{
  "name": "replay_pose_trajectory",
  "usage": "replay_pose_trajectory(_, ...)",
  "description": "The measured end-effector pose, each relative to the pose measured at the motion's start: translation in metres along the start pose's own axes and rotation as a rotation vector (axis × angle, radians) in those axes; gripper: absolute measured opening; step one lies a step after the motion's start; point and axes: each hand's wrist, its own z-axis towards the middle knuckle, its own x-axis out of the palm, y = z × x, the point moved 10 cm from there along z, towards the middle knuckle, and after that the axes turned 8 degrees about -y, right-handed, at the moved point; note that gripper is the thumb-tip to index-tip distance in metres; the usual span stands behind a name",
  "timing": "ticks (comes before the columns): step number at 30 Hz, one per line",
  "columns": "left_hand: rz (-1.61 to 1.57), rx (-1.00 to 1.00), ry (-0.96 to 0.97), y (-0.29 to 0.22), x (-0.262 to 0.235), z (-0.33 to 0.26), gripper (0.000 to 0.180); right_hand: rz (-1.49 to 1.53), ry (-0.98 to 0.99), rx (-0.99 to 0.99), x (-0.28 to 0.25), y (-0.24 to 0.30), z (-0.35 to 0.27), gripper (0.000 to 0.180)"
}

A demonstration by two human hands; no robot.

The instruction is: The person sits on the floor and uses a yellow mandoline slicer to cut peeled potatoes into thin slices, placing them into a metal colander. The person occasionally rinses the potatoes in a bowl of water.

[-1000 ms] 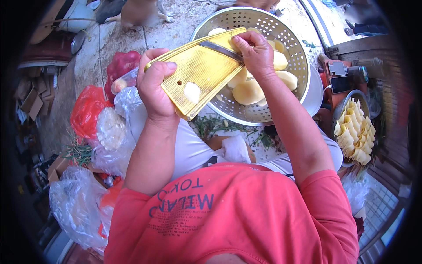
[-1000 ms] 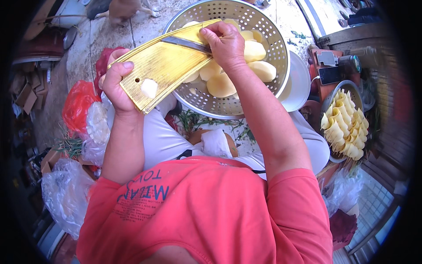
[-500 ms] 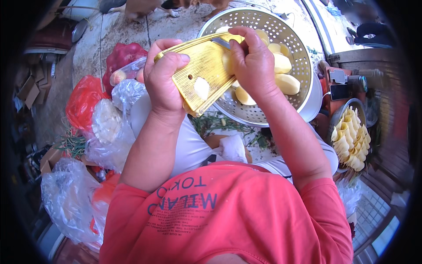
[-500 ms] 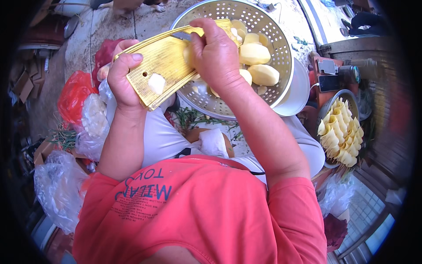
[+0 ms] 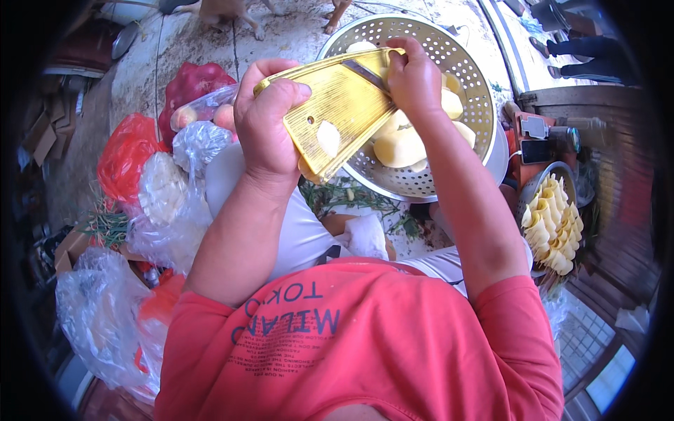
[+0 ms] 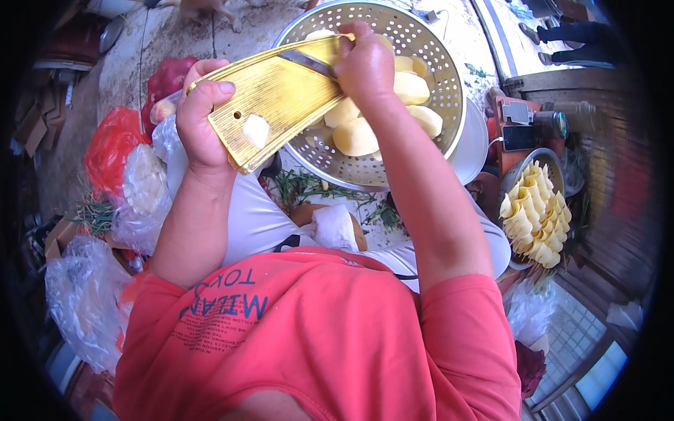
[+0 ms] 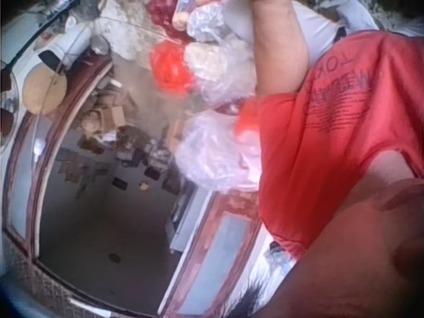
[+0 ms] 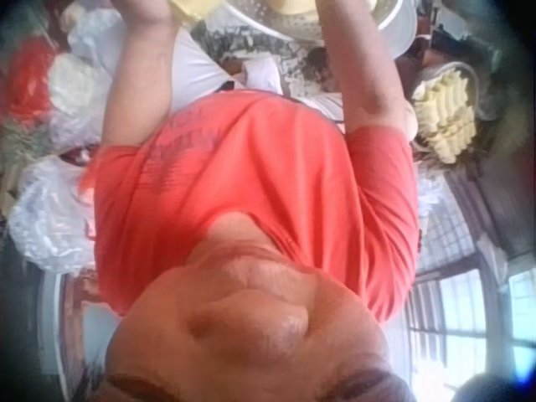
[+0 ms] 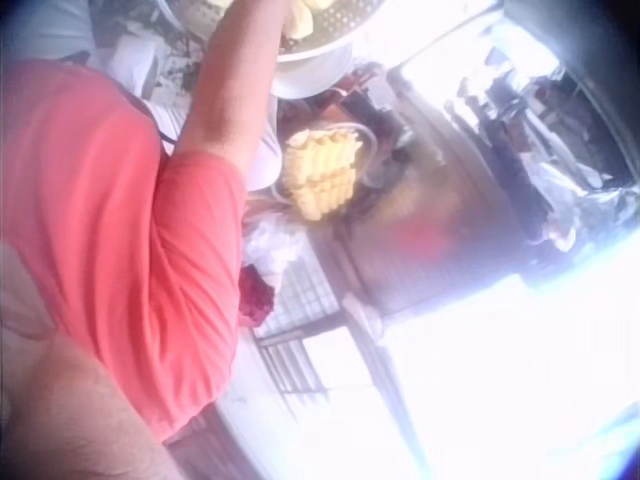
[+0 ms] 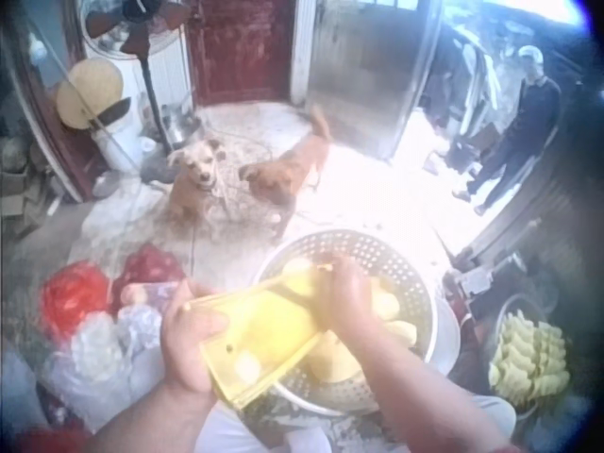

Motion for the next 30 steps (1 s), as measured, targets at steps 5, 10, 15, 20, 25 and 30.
replay_pose_trajectory(5, -0.011, -0.006, -0.007, -0.001, -0.001, -0.001, 0.03, 0.154, 0.017, -0.192, -0.015, 0.062, -0.044, 0.02)
replay_pose_trajectory(10, -0.023, -0.014, 0.021, 0.002, 0.005, -0.005, 0.029, -0.008, 0.014, -0.082, 0.003, 0.017, -0.004, 0.021)
replay_pose_trajectory(15, -0.005, 0.011, 0.044, -0.001, 0.007, -0.002, 0.029, -0.084, -0.011, -0.004, 0.011, -0.014, 0.023, 0.022)
replay_pose_trajectory(20, -0.019, -0.011, -0.017, -0.001, 0.001, 0.0, 0.03, 0.105, 0.041, -0.174, -0.005, 0.052, -0.027, 0.019)
replay_pose_trajectory(25, -0.018, -0.001, 0.009, 0.0, 0.005, -0.002, 0.031, 0.063, 0.053, -0.131, -0.005, 0.051, -0.023, 0.02)
replay_pose_trajectory(30, 0.003, 0.011, 0.008, -0.002, 0.004, -0.005, 0.03, 0.021, 0.058, -0.151, 0.003, 0.045, -0.018, 0.02)
